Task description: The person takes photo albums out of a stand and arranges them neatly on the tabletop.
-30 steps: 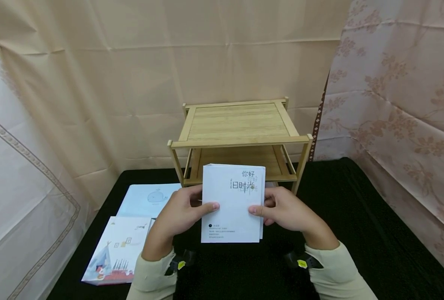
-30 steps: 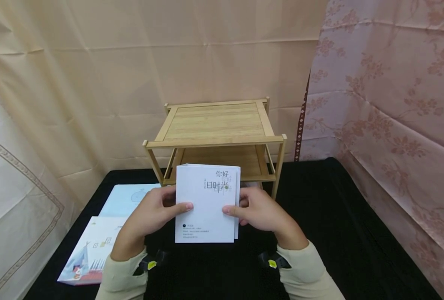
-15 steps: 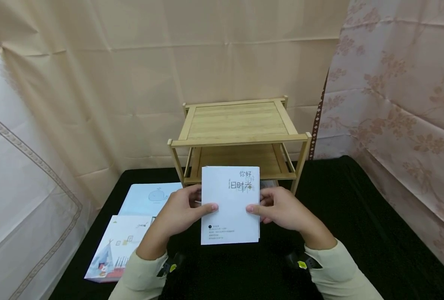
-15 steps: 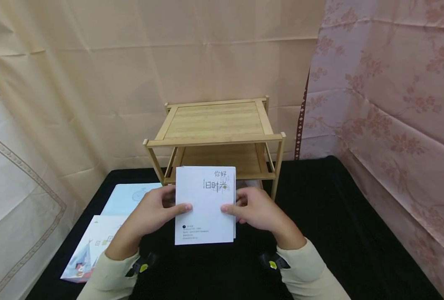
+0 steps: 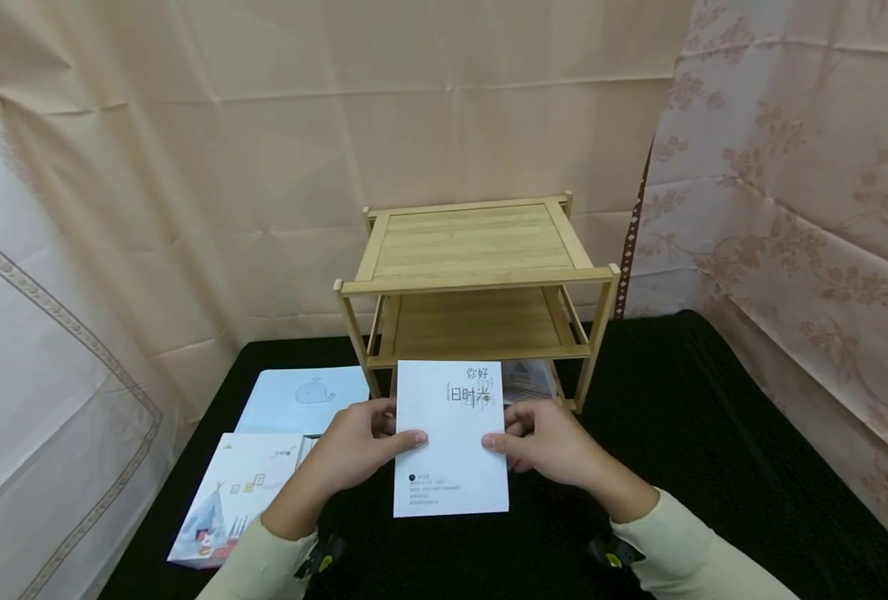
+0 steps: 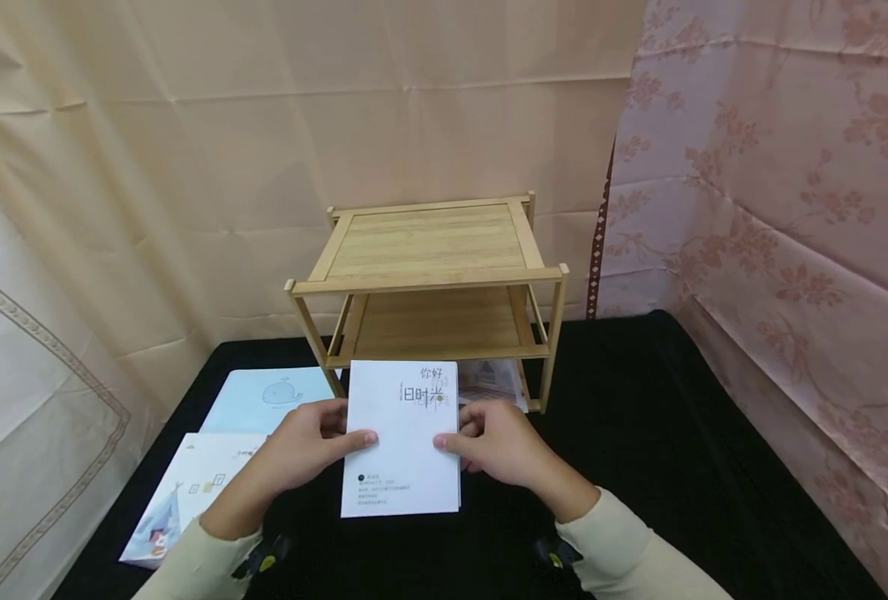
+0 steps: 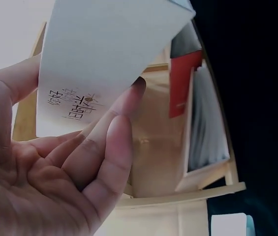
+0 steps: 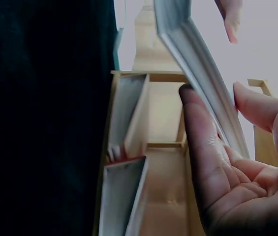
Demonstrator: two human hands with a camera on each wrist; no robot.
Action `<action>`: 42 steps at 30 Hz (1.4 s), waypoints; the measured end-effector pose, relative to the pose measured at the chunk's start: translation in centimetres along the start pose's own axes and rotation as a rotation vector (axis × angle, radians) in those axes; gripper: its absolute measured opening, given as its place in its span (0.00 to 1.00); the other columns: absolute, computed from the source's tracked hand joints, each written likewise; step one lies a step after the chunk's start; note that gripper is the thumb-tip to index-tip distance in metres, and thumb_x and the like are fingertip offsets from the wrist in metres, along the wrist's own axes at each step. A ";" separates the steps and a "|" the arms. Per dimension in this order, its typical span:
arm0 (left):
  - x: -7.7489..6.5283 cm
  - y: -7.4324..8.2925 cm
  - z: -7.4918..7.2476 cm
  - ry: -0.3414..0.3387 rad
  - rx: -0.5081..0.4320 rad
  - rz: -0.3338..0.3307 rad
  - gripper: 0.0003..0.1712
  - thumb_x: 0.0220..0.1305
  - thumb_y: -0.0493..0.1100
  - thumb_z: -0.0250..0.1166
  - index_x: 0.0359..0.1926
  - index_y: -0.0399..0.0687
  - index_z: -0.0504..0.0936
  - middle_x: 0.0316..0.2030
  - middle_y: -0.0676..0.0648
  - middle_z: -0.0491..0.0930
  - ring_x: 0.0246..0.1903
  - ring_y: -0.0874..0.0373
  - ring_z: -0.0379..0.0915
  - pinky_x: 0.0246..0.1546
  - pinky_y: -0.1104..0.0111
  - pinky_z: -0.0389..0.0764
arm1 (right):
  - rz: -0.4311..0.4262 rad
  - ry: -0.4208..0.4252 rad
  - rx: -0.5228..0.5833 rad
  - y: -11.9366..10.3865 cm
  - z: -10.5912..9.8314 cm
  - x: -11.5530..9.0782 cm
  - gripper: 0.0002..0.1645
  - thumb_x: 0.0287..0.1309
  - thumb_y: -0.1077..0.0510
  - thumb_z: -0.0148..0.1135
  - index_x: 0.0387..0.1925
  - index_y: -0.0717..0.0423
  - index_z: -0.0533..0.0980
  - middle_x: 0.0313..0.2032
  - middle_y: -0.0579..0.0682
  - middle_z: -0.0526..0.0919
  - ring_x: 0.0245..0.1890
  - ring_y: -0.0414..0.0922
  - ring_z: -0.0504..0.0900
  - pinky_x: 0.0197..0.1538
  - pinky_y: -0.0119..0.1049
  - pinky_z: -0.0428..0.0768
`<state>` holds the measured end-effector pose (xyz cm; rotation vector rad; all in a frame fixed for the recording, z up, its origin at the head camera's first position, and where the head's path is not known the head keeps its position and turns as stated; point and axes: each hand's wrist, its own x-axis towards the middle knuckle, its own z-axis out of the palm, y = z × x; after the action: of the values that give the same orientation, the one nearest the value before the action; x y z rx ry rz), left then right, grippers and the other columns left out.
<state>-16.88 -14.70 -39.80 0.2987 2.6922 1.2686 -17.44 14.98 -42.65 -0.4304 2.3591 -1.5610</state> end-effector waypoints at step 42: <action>-1.8 -6.4 -2.6 -0.227 -0.022 -0.196 0.31 0.61 0.54 0.76 0.53 0.34 0.83 0.30 0.47 0.87 0.28 0.55 0.86 0.29 0.62 0.88 | 0.104 -0.137 0.218 2.6 8.2 1.9 0.22 0.62 0.55 0.73 0.51 0.64 0.78 0.33 0.53 0.88 0.26 0.48 0.89 0.31 0.43 0.89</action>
<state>-16.43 -21.11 -43.04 0.1599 2.4475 1.1331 -16.19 8.30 -48.23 -0.3481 2.0488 -1.6613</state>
